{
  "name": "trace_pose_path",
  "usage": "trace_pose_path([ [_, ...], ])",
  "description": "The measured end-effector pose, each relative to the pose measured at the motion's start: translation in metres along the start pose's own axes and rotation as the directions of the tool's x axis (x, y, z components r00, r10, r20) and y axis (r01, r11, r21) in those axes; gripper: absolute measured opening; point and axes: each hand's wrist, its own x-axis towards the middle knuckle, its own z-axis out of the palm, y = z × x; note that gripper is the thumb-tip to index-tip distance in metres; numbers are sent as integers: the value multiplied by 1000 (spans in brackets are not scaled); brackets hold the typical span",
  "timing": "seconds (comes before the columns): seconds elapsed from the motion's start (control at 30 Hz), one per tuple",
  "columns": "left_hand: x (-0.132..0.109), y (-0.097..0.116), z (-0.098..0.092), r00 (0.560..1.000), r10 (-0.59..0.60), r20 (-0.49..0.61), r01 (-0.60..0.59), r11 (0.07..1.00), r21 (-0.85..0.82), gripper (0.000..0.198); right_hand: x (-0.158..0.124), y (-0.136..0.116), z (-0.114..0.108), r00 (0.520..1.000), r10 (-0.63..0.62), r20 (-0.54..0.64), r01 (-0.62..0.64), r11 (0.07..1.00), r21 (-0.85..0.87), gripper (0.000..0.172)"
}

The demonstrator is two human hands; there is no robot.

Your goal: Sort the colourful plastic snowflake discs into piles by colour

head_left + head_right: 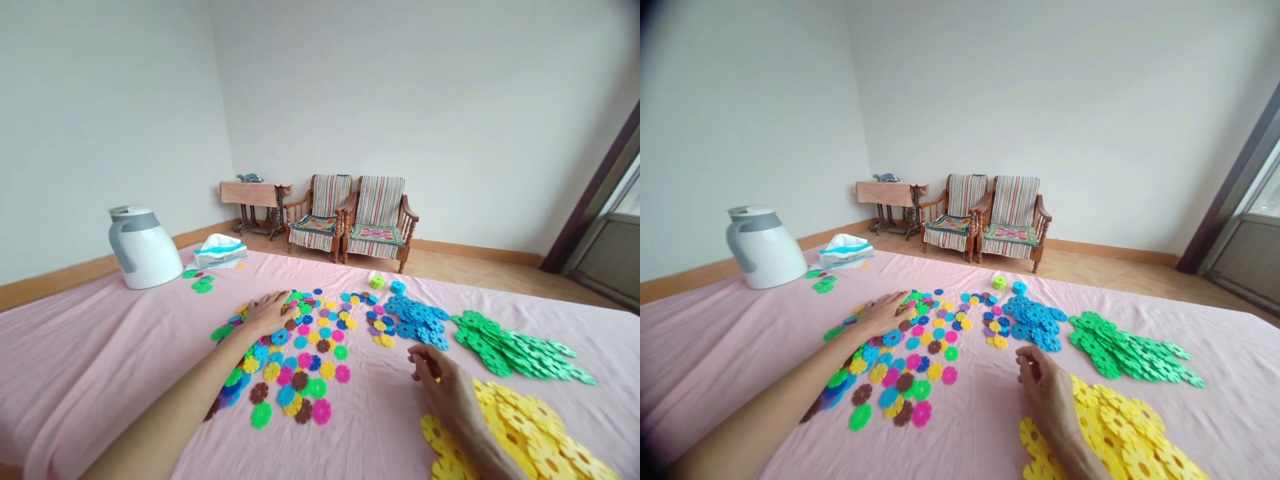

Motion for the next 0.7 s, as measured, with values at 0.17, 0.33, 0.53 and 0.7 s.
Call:
trace_pose_path([
  [0.17,-9,48,5,981,175,86,-172,984,-43,75,0,3,1,1000,14,16,-14,1000,-1,32],
  [0.33,-36,83,0,901,408,145,-392,911,-131,77,0,6,0,998,29,52,-29,1000,-6,33],
  [0.53,-73,72,-19,829,521,206,-496,853,-163,65,-1,6,2,998,23,66,-21,999,-27,30],
  [0.7,-88,50,-25,842,503,194,-480,864,-151,66,0,9,4,997,19,71,-17,999,-28,27],
])
